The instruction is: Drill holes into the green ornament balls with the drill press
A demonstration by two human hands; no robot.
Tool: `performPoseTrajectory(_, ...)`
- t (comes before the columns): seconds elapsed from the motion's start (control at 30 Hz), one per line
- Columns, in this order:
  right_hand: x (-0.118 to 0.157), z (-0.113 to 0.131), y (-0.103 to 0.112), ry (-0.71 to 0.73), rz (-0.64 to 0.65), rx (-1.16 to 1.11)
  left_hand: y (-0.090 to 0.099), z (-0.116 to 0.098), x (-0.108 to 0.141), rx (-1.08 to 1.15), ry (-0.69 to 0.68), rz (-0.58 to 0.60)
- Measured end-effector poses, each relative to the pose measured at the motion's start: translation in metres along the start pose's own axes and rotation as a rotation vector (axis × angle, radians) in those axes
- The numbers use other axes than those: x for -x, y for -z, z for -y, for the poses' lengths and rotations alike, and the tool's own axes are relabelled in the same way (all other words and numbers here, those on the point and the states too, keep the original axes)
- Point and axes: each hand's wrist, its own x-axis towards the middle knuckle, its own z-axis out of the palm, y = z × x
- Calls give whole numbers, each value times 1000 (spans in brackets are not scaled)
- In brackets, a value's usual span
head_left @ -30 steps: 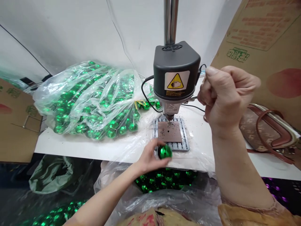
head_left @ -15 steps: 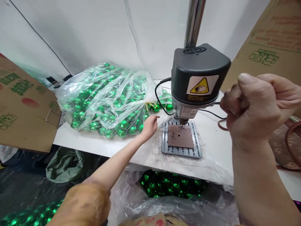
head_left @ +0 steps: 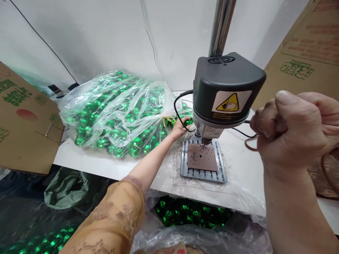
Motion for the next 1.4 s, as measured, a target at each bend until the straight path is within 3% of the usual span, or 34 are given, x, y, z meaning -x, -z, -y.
performPoseTrajectory(0.17,0,0,1,17,7,0,33,-11,45,377,299,-40)
performPoseTrajectory(0.3,1,-1,0,22,-8,-20,51,-34,86,625,406,-79)
performPoseTrajectory(0.4,2,0,0,11,-9,-9,54,-51,107,703,481,-51)
performPoseTrajectory(0.53,2,0,2,-20,-6,3,43,-63,122,771,517,11)
performPoseTrajectory(0.63,1,0,4,-13,17,-10,31,-63,128,686,480,29)
performPoseTrajectory(0.87,1,-1,3,-12,9,-68,8,-52,129,405,170,162)
performPoseTrajectory(1.07,0,-7,5,-7,22,-112,0,-44,125,288,113,265)
performPoseTrajectory(1.4,1,-8,5,2,4,-84,-10,-43,128,162,36,258)
